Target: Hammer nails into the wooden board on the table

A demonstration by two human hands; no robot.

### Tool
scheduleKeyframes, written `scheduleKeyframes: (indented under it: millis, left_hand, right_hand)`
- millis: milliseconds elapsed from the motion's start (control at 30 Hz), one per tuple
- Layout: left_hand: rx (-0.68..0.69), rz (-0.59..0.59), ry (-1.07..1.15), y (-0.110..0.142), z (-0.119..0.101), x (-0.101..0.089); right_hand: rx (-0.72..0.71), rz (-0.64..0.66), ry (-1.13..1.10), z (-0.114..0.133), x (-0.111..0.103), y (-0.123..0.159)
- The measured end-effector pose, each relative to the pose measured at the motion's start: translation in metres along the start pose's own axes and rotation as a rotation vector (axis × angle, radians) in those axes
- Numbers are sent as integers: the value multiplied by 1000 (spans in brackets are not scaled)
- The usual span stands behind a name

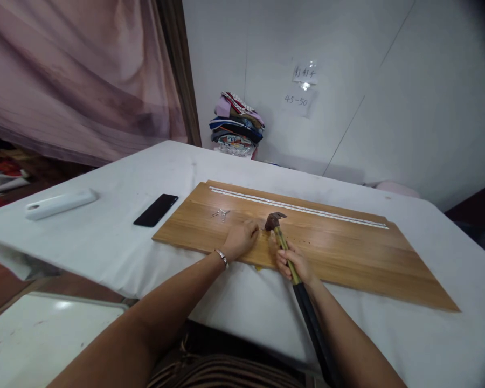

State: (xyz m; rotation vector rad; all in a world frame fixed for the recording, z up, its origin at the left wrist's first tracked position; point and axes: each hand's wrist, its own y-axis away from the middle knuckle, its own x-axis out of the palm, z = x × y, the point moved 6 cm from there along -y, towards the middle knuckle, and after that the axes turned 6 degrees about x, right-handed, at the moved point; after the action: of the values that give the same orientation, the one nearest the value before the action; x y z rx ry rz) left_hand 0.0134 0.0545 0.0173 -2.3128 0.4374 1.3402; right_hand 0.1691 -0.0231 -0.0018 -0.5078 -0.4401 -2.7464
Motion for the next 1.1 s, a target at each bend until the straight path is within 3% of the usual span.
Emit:
scheduleKeyframes:
  millis: [1100]
  left_hand:
    - [11,27,-30,-1,3,4]
  right_hand:
    - [21,-12,8,-2,1,-1]
